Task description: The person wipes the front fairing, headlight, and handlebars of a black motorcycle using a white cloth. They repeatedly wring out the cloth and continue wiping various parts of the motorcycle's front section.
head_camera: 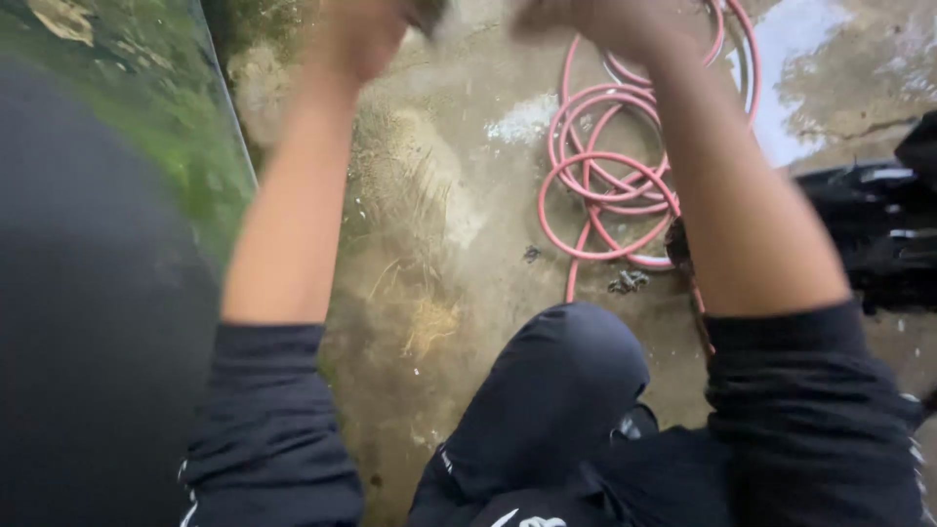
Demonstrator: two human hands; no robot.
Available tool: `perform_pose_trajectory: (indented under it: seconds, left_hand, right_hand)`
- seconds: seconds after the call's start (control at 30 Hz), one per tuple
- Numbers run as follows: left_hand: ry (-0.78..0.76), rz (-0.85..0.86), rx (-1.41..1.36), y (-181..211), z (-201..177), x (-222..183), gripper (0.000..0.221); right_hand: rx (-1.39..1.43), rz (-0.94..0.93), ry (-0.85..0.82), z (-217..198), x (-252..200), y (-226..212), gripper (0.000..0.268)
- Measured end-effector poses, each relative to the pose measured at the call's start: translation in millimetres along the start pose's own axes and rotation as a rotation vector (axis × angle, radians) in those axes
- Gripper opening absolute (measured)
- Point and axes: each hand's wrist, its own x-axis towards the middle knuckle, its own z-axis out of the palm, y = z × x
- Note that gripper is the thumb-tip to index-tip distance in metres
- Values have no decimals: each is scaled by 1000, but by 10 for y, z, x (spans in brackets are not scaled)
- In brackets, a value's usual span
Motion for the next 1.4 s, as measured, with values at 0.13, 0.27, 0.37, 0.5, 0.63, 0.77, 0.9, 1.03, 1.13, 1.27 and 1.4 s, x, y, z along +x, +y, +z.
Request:
perform_pose_trajectory:
  seconds: [0.13, 0.27, 0.37, 0.5, 0.63, 0.77, 0.9, 1.03, 1.13, 1.27, 1.4]
  left_hand:
    - [126, 152, 423, -1159, 766, 522, 17]
    - [-94, 50, -416, -387, 548, 33, 30]
    - [-158, 221, -630, 25, 361, -79, 108]
    - [-303, 375, -709, 257, 276, -248, 79]
    - [103, 482, -614, 282, 422, -7, 56]
    - [44, 602, -825, 438, 409, -130, 74]
    - [-4, 403, -1114, 583, 429, -169, 42]
    - [61, 364, -1276, 679, 341, -206, 29]
    - [44, 354, -1202, 673, 261, -194, 32]
    - [37, 352, -1134, 644, 307, -134, 21]
    - [41, 306, -1193, 661, 316, -182, 18]
  right_hand:
    - [545, 180, 33, -274, -197, -442, 55]
    - [923, 439, -248, -803, -416, -365, 42]
    - [1611, 519, -222, -1288, -594, -303, 80]
    - [1627, 442, 149, -1217, -644, -160, 38]
    - [1457, 466, 267, -1344, -783, -80, 20]
    - [1488, 483, 352, -1423, -927, -45, 18]
    - [1667, 486, 342, -1837, -1161, -148, 27]
    - [1741, 611, 482, -1667, -1281, 44, 37]
    - [1887, 752, 479, -1500, -1372, 272, 29]
    - [1826, 849, 512, -1363, -1493, 415, 24]
    - [1747, 798, 484, -1374, -1620, 487, 39]
